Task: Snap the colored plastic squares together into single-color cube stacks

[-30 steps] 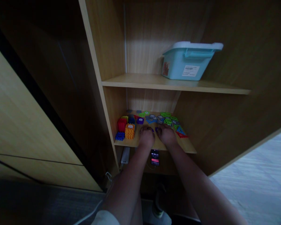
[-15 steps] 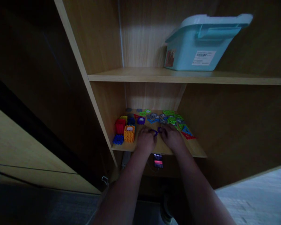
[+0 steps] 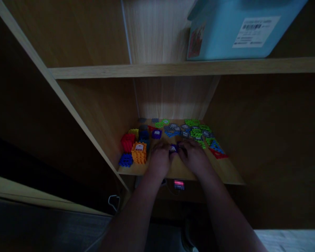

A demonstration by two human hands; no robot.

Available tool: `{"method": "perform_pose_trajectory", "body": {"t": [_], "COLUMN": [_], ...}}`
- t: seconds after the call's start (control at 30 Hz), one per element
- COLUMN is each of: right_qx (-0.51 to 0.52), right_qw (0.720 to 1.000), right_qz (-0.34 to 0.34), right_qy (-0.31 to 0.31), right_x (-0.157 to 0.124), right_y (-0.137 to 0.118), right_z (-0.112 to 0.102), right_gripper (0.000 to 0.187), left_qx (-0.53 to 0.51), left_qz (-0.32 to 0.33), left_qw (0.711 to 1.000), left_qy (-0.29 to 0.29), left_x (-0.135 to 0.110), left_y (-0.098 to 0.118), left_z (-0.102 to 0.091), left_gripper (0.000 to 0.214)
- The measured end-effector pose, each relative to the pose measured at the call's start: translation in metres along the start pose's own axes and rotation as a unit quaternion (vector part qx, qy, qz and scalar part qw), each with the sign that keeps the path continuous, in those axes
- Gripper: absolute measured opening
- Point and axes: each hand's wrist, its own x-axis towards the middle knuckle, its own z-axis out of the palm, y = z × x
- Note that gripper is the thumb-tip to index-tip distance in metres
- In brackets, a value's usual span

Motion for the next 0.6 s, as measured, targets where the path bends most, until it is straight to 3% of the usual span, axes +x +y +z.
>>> {"method": "perform_pose_trajectory", "body": {"t": [0.17,0.33,0.6], "right_qx": [-0.006,-0.007,-0.002], "right_qw": [1.000,1.000,1.000], "right_qz": [0.001,-0.002,-0.016], "right_qy": [0.002,0.003,-0.005], "right_x": [-0.004,-0.004,-0.004], "right_y": [0.001,0.003,0.005], "right_z": [0.000,0.002,0.002], "right_gripper": [0.023,0.024,0.028], "left_qx": [-0.061,-0.161,-0.202], "left_qz": [0.003,-0.007,-0.020], "left_qw": [0.998,0.985,0.977], "left_qy": [0.017,0.055,0.057], "left_x": [-0.001,-0.001,0.001], "left_y": [-0.003,-0.011,-0.012], "left_z": [0.000,0.005,0.008], "left_gripper": [0.015,0.024,0.035]}}
